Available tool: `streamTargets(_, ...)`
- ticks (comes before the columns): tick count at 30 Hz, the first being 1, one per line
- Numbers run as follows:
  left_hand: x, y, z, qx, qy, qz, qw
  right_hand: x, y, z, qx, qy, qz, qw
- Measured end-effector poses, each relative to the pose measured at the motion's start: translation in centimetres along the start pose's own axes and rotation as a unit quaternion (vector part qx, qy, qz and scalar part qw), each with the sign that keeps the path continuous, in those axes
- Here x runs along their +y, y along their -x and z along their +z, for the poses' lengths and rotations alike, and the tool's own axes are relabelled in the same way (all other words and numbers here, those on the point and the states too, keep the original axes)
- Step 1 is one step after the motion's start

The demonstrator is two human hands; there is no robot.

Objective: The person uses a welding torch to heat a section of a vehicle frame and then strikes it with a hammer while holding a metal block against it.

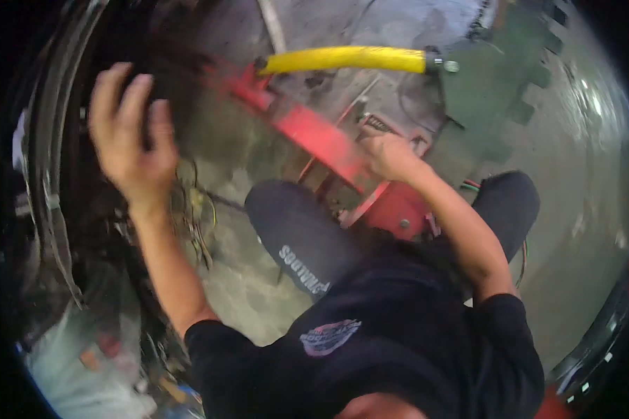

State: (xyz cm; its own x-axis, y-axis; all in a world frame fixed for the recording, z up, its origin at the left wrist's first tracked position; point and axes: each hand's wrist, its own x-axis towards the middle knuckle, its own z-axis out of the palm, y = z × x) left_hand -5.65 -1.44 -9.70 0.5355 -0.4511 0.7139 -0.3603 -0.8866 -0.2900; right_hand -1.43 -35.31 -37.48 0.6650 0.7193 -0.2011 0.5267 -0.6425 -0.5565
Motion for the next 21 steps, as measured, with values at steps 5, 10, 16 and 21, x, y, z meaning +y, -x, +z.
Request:
streamTargets(5,3.4,22.7,4.7,-0.138,0.138,-0.468,0.862,0.5,0.9,-0.6,0.031,0.037,-0.011,0.999)
streamTargets(10,13.7,51.5,-0.3,-0.324,-0.035,-0.757,0.566,-0.7,-1.2,-0.2,-0.004,0.044,-0.046,0.998)
streamTargets(16,30.3,54.2,2.0,-0.456,0.062,-0.720,0.520,-2.3,-1.7,-1.6,-0.060,0.049,0.032,0.996)
streamTargets(21,37.5,59.5,6.4,-0.443,-0.068,-0.673,0.588,-1.3,-1.7,-1.1,-0.066,0.069,0.012,0.995)
